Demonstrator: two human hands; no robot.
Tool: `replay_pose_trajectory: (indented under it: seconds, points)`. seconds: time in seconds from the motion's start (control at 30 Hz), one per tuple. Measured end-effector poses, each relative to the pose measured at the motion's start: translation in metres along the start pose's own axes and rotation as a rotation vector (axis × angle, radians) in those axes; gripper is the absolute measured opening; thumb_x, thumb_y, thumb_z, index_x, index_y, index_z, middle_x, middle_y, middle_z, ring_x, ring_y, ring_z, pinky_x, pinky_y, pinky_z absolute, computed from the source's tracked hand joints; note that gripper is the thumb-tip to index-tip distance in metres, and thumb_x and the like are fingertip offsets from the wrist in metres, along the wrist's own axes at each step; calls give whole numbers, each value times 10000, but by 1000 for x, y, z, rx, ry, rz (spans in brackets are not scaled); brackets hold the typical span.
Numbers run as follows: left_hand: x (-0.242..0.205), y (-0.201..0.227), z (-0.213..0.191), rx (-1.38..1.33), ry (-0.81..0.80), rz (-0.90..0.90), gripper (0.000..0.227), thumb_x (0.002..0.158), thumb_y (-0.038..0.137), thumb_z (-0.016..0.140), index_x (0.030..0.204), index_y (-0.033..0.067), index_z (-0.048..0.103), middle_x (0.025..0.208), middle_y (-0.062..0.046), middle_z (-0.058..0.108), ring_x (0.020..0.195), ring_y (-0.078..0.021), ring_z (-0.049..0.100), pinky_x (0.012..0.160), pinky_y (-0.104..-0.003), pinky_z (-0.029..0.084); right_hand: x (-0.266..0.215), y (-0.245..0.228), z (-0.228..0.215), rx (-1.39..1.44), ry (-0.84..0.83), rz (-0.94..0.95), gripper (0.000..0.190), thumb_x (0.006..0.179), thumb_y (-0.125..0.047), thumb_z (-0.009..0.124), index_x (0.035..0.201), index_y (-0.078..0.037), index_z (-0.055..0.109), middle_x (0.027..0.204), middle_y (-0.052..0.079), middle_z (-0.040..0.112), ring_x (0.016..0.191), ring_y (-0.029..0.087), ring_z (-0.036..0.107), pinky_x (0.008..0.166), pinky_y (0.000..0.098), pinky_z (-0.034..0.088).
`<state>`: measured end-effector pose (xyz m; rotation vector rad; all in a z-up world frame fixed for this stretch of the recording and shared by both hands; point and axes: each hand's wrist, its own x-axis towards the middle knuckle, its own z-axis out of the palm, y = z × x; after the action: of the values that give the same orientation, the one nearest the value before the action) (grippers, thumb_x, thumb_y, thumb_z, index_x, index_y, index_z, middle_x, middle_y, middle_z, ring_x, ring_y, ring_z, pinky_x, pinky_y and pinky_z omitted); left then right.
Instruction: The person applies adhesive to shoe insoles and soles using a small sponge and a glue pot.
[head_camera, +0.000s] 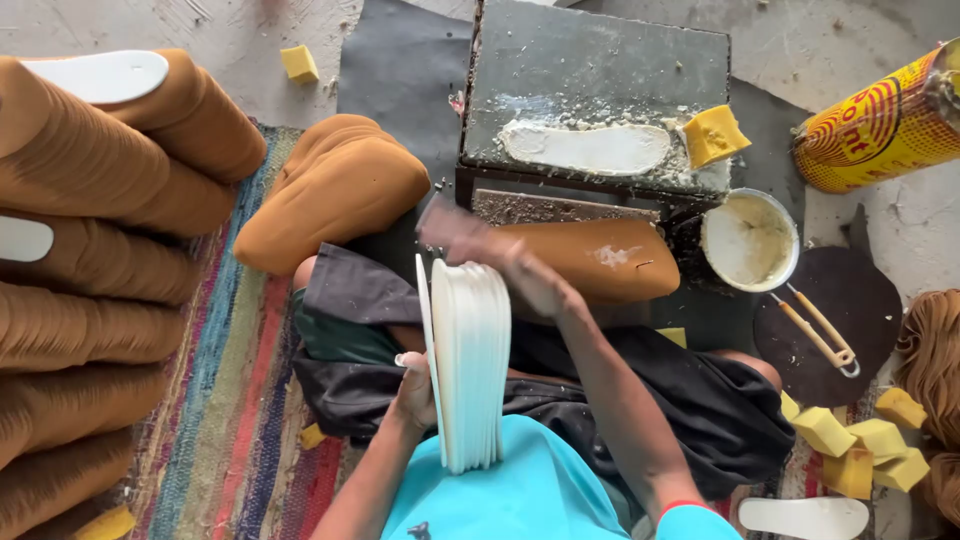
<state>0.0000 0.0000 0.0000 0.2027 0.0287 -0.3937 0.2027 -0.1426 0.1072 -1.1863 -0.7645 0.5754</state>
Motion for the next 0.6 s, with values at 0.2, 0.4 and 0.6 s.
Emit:
replay_pose_trajectory:
  seconds: [0.2,0.4,0.6]
  points:
    - [1,-9,-19,28,51,-36,967,758,613,826,1426,9,472,1230,-118,670,1056,-232,706,876,-412,615,7,-31,27,-38,-327,82,1107,917,-925,296,1482,-17,583,1651,176,466,1556,324,426,1285,509,317]
    - [26,24,45,370,146,52,813,771,443,869,1361,-7,535,1126,-101,689,957,-185,718,792,-358,628,-4,-19,33,-26,94,130,1048,913,-826,463,1547,6,408,1554,220,473,1430,329,497,1157,504,432]
    - [9,87,90,1224,435,278,710,753,282,880,1299,-23,544,1122,-126,610,956,-228,642,780,-359,567,-26,-3,50,140,491,-14,971,975,-731,442,1594,-9,247,1615,203,387,1489,307,423,1199,478,375]
